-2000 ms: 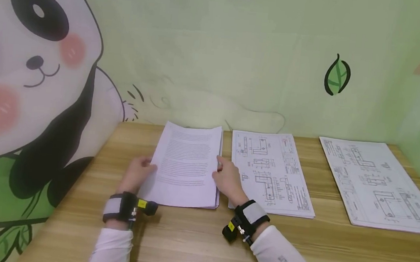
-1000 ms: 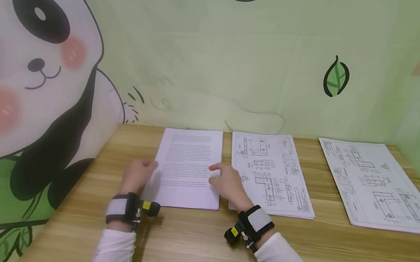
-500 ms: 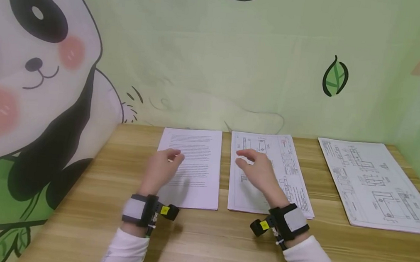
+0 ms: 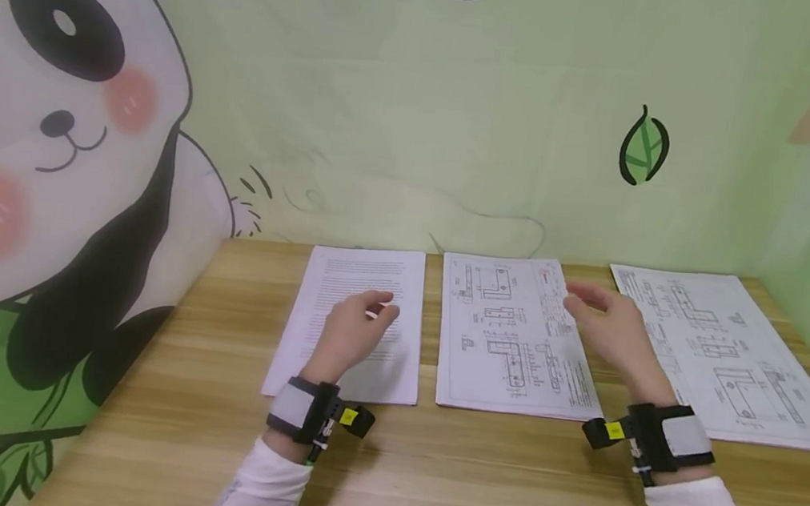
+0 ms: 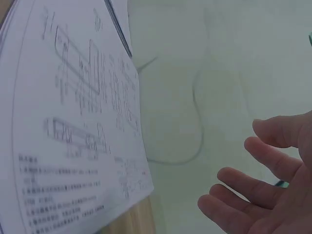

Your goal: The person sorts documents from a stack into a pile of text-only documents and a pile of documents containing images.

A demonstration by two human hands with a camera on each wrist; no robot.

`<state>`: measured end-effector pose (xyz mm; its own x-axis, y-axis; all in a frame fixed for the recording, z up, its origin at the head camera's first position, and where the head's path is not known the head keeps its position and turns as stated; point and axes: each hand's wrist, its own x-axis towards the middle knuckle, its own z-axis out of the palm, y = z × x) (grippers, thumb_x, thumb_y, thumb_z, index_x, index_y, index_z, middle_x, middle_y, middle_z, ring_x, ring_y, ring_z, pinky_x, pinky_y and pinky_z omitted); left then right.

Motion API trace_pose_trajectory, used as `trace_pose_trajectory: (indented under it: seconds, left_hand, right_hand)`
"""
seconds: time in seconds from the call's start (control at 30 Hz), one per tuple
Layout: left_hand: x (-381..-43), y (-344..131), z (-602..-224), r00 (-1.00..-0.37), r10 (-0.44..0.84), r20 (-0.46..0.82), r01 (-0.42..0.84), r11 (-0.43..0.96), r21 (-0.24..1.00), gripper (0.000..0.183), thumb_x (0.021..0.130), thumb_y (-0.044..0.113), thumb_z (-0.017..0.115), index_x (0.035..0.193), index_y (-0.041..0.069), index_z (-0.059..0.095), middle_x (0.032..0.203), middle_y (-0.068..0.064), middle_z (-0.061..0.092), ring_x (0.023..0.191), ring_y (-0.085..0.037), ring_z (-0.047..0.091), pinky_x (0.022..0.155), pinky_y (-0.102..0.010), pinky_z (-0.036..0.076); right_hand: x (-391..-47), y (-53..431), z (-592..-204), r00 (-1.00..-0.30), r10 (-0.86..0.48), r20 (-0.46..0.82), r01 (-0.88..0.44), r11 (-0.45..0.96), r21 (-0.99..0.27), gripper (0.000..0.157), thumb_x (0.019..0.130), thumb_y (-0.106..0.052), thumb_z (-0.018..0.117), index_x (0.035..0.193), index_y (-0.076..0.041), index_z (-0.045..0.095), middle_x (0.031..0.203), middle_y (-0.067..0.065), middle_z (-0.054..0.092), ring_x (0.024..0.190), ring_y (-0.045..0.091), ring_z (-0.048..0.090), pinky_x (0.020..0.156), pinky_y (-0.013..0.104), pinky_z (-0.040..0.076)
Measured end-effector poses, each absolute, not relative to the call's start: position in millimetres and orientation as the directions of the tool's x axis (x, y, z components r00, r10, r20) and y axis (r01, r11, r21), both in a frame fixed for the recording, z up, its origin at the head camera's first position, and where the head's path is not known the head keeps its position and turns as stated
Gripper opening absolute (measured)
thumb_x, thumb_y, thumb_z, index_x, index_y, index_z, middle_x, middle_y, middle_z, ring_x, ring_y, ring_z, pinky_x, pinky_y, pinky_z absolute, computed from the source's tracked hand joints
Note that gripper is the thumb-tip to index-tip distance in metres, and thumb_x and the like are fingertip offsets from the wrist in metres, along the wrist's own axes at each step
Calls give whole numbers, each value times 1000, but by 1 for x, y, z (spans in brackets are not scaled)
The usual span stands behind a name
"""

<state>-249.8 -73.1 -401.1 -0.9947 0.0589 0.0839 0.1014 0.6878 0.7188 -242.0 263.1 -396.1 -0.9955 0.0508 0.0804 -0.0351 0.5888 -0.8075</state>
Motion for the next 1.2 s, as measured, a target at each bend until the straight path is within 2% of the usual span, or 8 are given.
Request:
trace_pose_trajectory:
  seconds: [0.17, 0.33, 0.4, 0.57, 0.73, 0.93, 1.03, 1.2]
  left_hand:
    - [-247, -51, -403, -989, 127, 81, 147, 695, 704, 37, 91, 32, 54, 121, 13, 63, 105, -8, 69, 87, -20, 63, 64, -30, 50]
    - [-240, -26, -402, -969, 235, 70, 211, 657, 724, 37, 93, 31, 52, 122, 11, 62, 105, -8, 68, 83, -18, 63, 60, -27, 49]
    - [-237, -14, -403, -958, 281, 61, 232, 631, 741, 37, 93, 31, 52, 122, 12, 62, 107, -6, 68, 84, -17, 62, 60, -26, 48]
    - [-233, 23, -409, -918, 393, 52, 292, 584, 757, 36, 93, 34, 51, 122, 15, 62, 109, 0, 68, 89, -13, 60, 65, -24, 49]
    - [-231, 61, -423, -890, 453, 51, 329, 561, 760, 33, 93, 32, 52, 119, 15, 65, 104, 3, 70, 80, -8, 57, 60, -21, 45]
    - [-225, 105, -438, -902, 431, 3, 234, 482, 844, 29, 91, 26, 56, 115, 15, 67, 106, 3, 70, 82, -6, 59, 62, -20, 46]
    - [-219, 126, -441, -907, 420, -25, 178, 435, 883, 31, 90, 26, 57, 117, 16, 66, 107, 3, 70, 90, -5, 61, 70, -21, 48]
    - [-208, 161, -449, -901, 428, -64, 98, 345, 934, 35, 89, 27, 58, 121, 17, 63, 109, 2, 69, 93, -6, 61, 76, -22, 50]
  right_hand:
    - [-235, 295, -394, -991, 87, 104, -30, 607, -794, 69, 91, -53, 44, 136, -2, 45, 137, 27, 47, 125, 44, 41, 96, 58, 37]
    - [-232, 325, -389, -982, 168, 81, 37, 597, -801, 74, 89, -57, 41, 140, -4, 40, 138, 26, 45, 117, 39, 47, 88, 46, 43]
    - [-230, 337, -389, -976, 202, 79, 58, 598, -800, 74, 90, -57, 40, 141, -4, 38, 137, 27, 45, 116, 39, 47, 86, 45, 43]
    - [-223, 371, -395, -957, 289, 30, 152, 585, -797, 78, 89, -59, 37, 144, -4, 32, 141, 31, 38, 124, 48, 37, 90, 60, 37]
    - [-213, 405, -404, -920, 392, -15, 268, 599, -754, 78, 91, -56, 37, 146, -3, 27, 144, 35, 30, 126, 56, 29, 92, 69, 29]
    - [-204, 436, -420, -858, 509, -71, 400, 574, -715, 72, 94, -47, 37, 145, 2, 23, 144, 38, 25, 123, 57, 27, 94, 70, 27]
    - [-202, 445, -428, -846, 524, -101, 439, 576, -689, 71, 94, -44, 38, 144, 5, 24, 142, 41, 24, 121, 57, 28, 92, 69, 27]
    - [-208, 455, -443, -823, 540, -174, 515, 581, -630, 72, 94, -43, 40, 143, 7, 22, 145, 42, 14, 125, 59, 22, 100, 69, 23]
